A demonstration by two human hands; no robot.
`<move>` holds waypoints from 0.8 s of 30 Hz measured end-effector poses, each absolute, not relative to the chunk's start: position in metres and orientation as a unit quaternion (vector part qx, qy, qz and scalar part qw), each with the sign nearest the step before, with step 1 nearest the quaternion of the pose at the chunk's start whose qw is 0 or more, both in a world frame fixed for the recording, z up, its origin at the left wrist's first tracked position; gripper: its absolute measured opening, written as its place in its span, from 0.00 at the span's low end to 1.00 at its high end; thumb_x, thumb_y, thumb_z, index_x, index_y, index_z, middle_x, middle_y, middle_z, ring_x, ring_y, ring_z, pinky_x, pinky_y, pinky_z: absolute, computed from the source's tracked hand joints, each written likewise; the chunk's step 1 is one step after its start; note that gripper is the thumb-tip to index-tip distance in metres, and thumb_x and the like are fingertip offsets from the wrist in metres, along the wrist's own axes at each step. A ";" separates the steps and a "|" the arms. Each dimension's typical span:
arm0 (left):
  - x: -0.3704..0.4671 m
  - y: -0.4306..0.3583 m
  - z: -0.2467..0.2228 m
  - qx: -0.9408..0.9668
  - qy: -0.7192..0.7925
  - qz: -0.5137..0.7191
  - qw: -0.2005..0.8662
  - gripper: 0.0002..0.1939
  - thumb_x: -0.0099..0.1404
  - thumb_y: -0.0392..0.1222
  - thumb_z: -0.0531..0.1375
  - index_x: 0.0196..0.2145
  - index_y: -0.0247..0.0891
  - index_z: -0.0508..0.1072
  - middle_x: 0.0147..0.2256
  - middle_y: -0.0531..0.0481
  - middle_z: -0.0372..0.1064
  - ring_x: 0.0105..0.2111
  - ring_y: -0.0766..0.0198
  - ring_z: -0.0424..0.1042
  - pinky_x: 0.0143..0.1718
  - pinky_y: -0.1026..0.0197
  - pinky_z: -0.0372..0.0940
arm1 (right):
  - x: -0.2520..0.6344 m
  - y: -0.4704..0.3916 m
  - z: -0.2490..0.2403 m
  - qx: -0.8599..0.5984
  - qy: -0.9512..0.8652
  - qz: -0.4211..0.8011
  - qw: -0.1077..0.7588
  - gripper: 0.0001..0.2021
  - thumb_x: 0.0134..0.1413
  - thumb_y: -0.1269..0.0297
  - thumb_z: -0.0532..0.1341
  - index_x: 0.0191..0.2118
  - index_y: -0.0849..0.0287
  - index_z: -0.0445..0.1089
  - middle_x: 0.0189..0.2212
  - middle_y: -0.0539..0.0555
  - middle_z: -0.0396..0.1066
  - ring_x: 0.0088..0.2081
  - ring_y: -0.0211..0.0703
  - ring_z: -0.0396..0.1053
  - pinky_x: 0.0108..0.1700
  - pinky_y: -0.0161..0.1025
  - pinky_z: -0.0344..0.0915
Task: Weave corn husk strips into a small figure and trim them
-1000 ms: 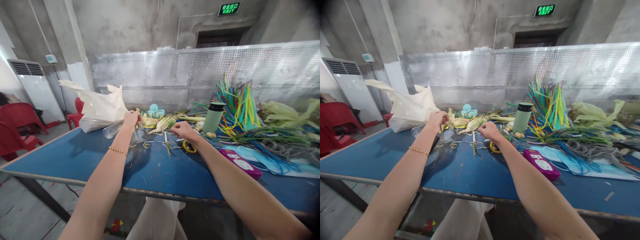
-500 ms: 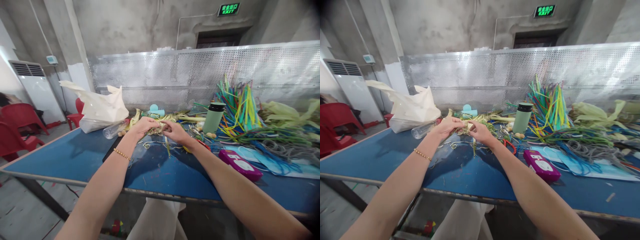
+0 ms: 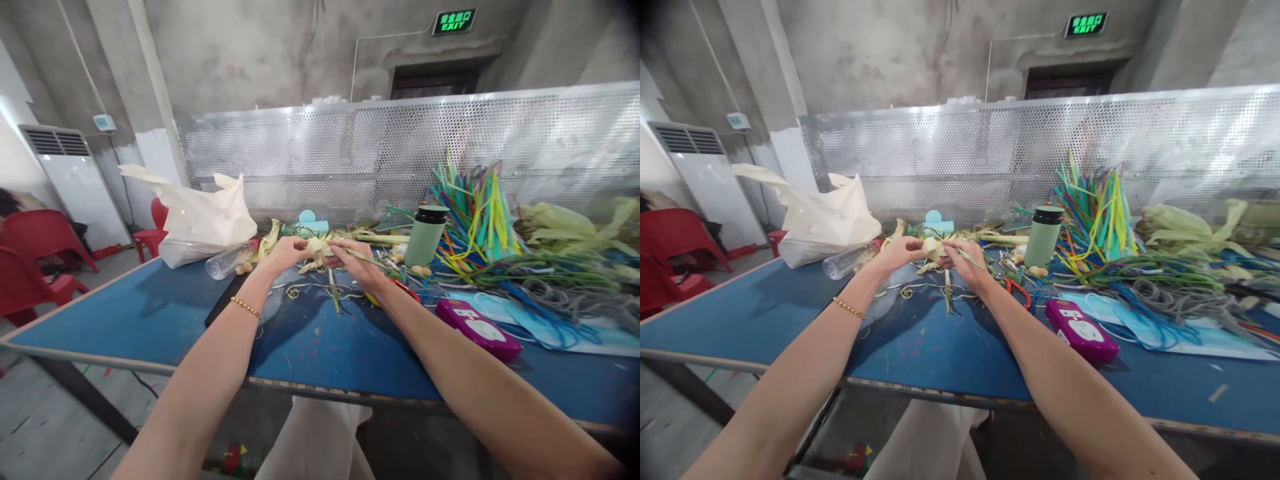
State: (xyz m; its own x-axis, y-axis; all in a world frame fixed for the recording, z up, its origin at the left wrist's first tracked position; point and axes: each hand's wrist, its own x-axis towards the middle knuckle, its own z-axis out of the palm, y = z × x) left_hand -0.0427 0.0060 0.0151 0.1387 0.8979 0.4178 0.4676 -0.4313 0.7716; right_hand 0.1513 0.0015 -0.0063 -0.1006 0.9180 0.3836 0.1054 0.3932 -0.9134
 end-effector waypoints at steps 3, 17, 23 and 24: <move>-0.040 0.005 0.013 0.758 0.449 0.440 0.175 0.09 0.54 0.41 0.65 0.32 0.33 0.78 0.27 0.50 0.72 0.29 0.65 0.67 0.31 0.65 0.62 | 0.150 -0.002 -0.007 -0.383 -0.680 0.348 0.520 0.17 0.57 0.61 0.62 0.50 0.63 0.74 0.30 0.57 0.79 0.34 0.47 0.78 0.40 0.41 0.75; -0.024 -0.006 0.020 0.816 0.395 0.422 0.002 0.16 0.60 0.33 0.58 0.45 0.36 0.77 0.42 0.45 0.73 0.44 0.58 0.70 0.49 0.59 0.61 | 0.144 -0.006 -0.005 -0.425 -0.794 0.054 0.431 0.14 0.57 0.60 0.62 0.46 0.61 0.75 0.35 0.58 0.79 0.35 0.47 0.77 0.42 0.38 0.67; -0.033 -0.012 0.028 0.665 0.531 0.501 -0.161 0.17 0.61 0.40 0.61 0.49 0.40 0.73 0.49 0.39 0.68 0.54 0.46 0.63 0.56 0.46 0.55 | 0.139 0.000 -0.008 -0.433 -0.690 0.248 0.525 0.09 0.57 0.61 0.57 0.33 0.59 0.72 0.25 0.51 0.75 0.22 0.42 0.75 0.25 0.34 0.65; -0.036 -0.011 0.030 0.611 0.562 0.532 -0.168 0.18 0.62 0.41 0.60 0.50 0.39 0.72 0.50 0.37 0.67 0.55 0.44 0.62 0.56 0.45 0.54 | 0.138 0.000 -0.008 -0.433 -0.668 0.276 0.538 0.09 0.57 0.62 0.56 0.32 0.59 0.72 0.24 0.51 0.74 0.22 0.42 0.74 0.24 0.33 0.64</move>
